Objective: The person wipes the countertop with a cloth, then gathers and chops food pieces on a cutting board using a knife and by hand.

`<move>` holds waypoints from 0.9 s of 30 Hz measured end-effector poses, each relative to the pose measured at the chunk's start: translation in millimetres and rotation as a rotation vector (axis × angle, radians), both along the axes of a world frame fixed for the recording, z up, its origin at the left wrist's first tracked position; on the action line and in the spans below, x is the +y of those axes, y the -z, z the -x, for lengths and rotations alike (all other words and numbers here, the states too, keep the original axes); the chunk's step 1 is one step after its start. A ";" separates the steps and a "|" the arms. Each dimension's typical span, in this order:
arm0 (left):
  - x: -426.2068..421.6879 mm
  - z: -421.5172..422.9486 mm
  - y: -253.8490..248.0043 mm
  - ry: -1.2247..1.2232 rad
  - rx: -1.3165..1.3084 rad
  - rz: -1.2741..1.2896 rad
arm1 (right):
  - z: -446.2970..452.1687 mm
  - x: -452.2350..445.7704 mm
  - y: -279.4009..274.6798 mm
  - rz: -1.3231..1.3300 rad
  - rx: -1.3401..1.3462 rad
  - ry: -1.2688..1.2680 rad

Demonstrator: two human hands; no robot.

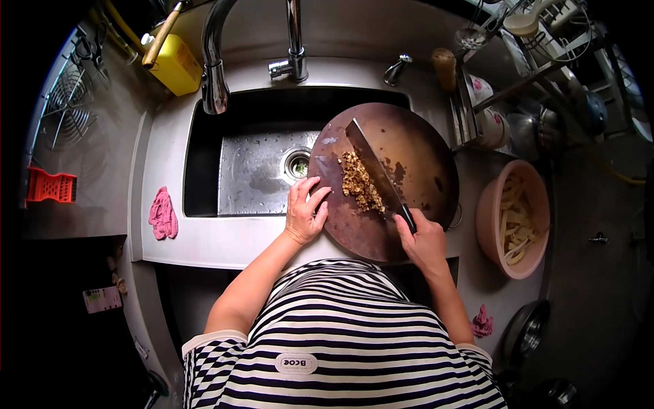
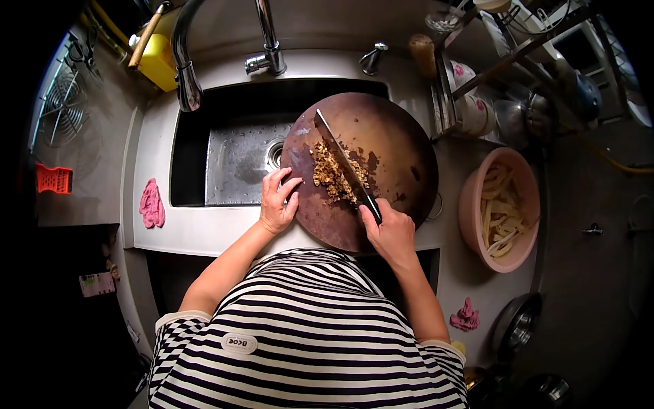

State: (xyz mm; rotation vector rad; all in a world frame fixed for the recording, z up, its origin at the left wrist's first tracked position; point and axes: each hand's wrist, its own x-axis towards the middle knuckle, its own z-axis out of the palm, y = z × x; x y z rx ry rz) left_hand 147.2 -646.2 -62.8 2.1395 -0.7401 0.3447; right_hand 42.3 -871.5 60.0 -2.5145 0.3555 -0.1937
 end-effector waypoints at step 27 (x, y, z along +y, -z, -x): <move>0.8 -0.4 -0.2 0.004 -0.005 -0.007 | -0.2 6.1 11.5 0.076 0.113 -0.007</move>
